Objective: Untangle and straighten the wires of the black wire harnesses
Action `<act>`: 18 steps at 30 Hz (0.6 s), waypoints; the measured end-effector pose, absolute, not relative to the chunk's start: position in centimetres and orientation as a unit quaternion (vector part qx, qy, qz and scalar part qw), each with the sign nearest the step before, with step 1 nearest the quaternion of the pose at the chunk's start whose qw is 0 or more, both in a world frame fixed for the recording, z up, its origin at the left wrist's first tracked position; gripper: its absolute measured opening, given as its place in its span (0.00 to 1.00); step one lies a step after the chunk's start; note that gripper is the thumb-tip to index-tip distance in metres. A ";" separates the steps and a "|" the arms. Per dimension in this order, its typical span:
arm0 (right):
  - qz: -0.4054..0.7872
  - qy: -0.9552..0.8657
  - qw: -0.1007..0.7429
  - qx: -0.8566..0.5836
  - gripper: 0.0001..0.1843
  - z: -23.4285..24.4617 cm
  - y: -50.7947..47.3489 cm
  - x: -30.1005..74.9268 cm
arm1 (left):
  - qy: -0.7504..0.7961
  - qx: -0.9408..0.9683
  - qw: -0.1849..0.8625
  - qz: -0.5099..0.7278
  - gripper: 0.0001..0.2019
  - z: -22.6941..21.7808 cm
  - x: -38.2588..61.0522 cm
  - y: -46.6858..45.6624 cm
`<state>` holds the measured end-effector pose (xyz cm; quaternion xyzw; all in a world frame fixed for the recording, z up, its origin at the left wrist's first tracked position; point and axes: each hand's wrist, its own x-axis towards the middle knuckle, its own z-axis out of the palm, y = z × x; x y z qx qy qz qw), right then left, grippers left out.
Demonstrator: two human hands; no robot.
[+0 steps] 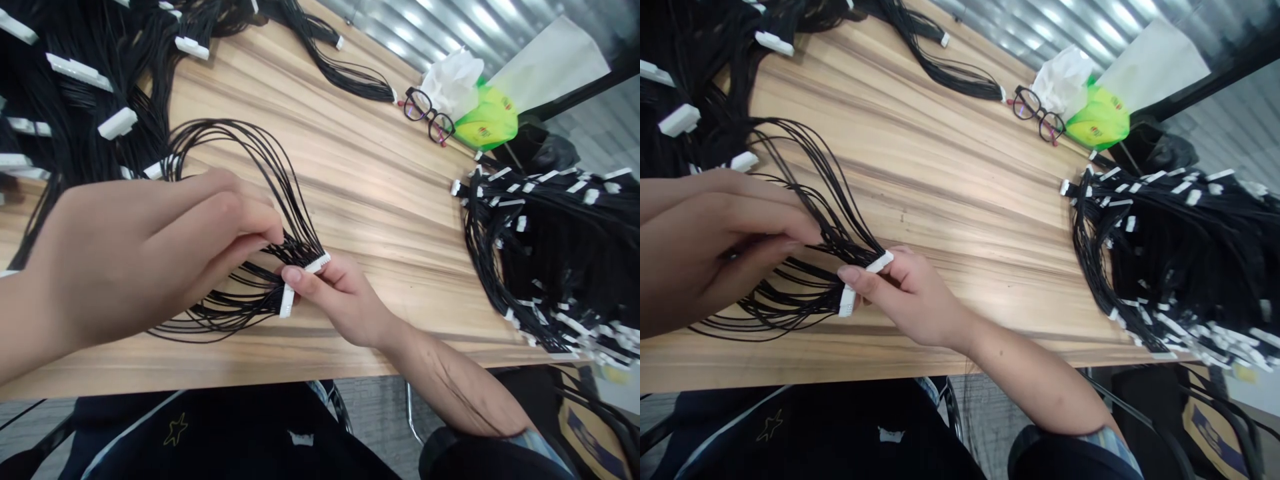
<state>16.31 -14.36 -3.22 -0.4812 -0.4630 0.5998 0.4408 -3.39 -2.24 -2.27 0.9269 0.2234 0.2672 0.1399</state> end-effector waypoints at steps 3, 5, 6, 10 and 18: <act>0.604 -0.453 0.447 -0.479 0.21 -3.3 -14.4 16.3 | 0.153 0.951 0.048 0.266 0.07 -2.4 -3.4 -2.2; 0.604 -0.456 0.449 -0.475 0.21 -3.3 -14.3 16.3 | 0.137 0.953 0.036 0.269 0.06 -2.5 -3.3 -2.2; 0.603 -0.459 0.450 -0.472 0.21 -3.4 -14.3 16.3 | 0.134 0.954 0.038 0.267 0.06 -2.5 -3.3 -2.2; 0.597 -0.468 0.453 -0.468 0.22 -3.5 -14.2 16.3 | 0.126 0.952 0.060 0.272 0.08 -2.5 -3.3 -2.3; 0.598 -0.413 0.471 -0.499 0.22 -3.5 -14.4 16.2 | 0.149 0.943 0.108 0.276 0.10 -2.4 -3.6 -2.6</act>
